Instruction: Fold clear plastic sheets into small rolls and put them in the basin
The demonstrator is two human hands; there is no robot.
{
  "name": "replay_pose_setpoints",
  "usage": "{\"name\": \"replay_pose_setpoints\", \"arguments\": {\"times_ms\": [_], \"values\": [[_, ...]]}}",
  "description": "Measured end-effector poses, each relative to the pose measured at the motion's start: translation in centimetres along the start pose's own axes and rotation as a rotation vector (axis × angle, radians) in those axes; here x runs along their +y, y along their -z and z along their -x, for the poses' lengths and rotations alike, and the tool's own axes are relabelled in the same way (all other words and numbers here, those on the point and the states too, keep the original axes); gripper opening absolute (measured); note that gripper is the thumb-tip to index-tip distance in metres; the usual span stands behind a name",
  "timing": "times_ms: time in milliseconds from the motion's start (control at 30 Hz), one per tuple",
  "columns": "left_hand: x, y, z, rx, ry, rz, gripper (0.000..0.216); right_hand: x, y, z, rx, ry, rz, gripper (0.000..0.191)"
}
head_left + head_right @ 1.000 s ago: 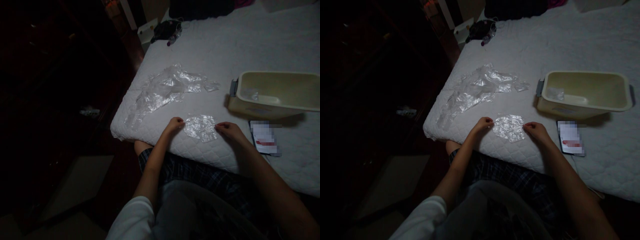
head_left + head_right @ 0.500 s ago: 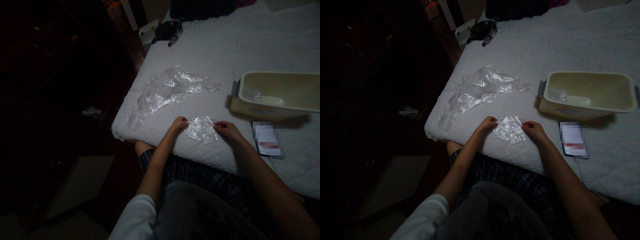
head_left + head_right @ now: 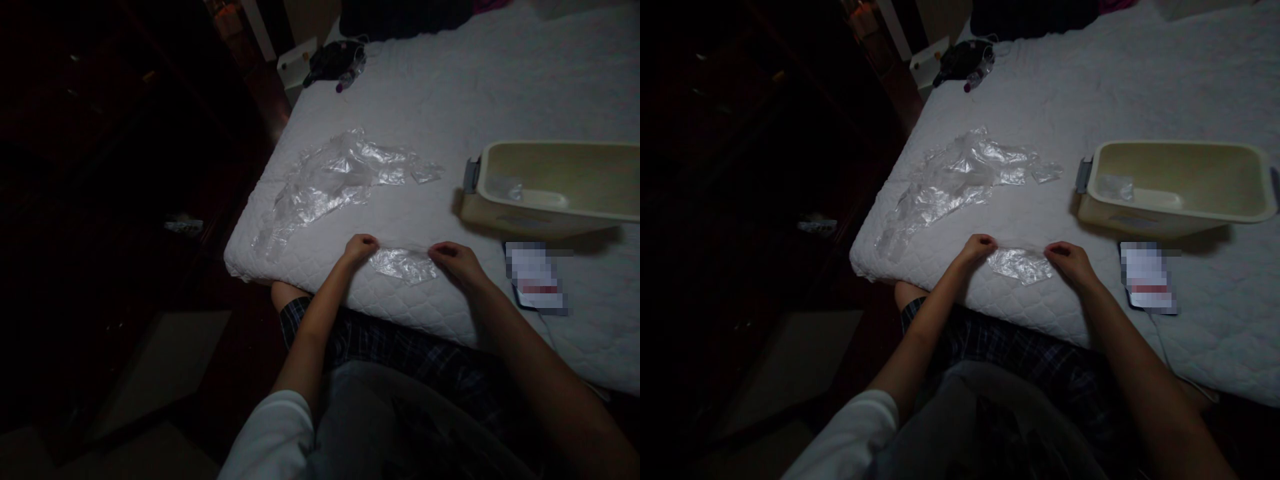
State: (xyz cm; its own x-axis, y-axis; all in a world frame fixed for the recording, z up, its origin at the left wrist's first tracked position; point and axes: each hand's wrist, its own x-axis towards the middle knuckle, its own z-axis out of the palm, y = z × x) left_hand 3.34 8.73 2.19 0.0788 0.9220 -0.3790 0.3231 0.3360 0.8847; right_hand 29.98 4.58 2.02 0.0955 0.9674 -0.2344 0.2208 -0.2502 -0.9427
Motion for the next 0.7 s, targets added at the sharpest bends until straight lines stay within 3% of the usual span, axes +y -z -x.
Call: {"name": "replay_pose_setpoints", "arguments": {"times_ms": [400,500,633,700], "values": [[-0.7,0.0,-0.4,0.023,-0.047,-0.103,0.013,0.2,0.3,0.3,0.000,0.060,0.185,0.023],[-0.7,0.0,-0.3,0.032,-0.050,-0.134,0.015,0.1,0.1,0.2,0.064,0.089,0.258,0.025],[-0.6,0.0,0.0,0.037,-0.049,-0.178,0.019,-1.8,-0.4,0.1,0.227,0.240,0.445,0.036],[-0.6,-0.1,0.1,0.039,-0.052,-0.195,0.021,-3.2,-0.9,0.3,0.156,0.372,0.556,0.042]]}}
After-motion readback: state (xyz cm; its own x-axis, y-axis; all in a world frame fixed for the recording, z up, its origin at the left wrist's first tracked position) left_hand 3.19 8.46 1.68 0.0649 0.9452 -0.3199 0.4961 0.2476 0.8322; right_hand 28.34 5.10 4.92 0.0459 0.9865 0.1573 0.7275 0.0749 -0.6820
